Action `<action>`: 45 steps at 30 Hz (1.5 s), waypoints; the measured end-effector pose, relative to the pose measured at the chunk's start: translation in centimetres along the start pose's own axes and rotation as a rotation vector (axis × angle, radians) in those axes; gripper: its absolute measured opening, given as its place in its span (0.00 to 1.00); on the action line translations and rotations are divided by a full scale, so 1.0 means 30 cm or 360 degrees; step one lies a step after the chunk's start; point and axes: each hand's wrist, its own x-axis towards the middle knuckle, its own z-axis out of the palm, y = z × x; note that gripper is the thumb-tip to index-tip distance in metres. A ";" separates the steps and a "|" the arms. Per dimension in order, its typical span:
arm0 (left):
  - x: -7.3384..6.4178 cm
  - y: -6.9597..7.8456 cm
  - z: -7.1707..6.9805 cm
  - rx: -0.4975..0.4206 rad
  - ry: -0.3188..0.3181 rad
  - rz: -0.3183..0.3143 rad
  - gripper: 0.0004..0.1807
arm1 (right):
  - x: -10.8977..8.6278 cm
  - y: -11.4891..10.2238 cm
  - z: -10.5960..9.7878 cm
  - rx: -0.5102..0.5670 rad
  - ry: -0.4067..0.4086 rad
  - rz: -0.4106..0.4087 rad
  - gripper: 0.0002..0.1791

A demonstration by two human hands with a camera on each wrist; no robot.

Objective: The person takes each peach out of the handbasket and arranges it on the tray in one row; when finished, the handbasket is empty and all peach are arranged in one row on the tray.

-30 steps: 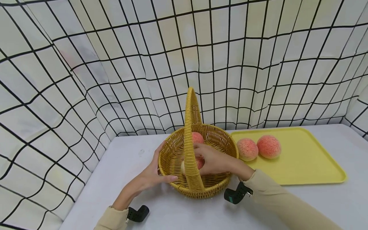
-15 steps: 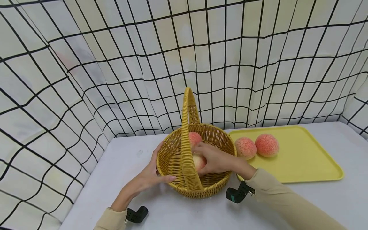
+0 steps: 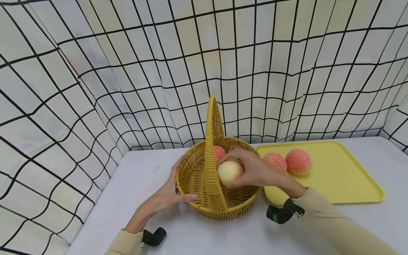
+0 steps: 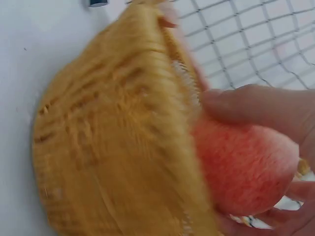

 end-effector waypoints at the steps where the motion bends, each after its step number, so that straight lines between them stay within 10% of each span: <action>1: 0.000 0.000 -0.001 -0.0001 -0.0001 -0.0004 0.73 | -0.016 -0.001 -0.024 0.0051 0.0033 0.0039 0.31; 7: -0.006 -0.001 -0.010 -0.0011 0.0008 -0.0031 0.73 | -0.134 0.011 -0.193 0.0181 0.0147 0.0149 0.32; 18: -0.023 -0.019 -0.020 0.0008 0.0023 -0.0054 0.72 | -0.377 0.147 -0.421 -0.0334 0.0311 0.0219 0.37; 28: -0.016 -0.019 -0.021 0.0000 0.0008 -0.0035 0.72 | -0.484 0.328 -0.457 -0.0952 0.0399 0.0141 0.38; 39: -0.005 -0.011 -0.001 -0.0031 -0.0018 0.0009 0.73 | -0.509 0.395 -0.452 -0.1026 0.0131 0.0310 0.35; 45: 0.001 -0.006 0.000 -0.0008 -0.0009 0.0019 0.72 | -0.513 0.427 -0.451 -0.1006 0.0237 0.0164 0.37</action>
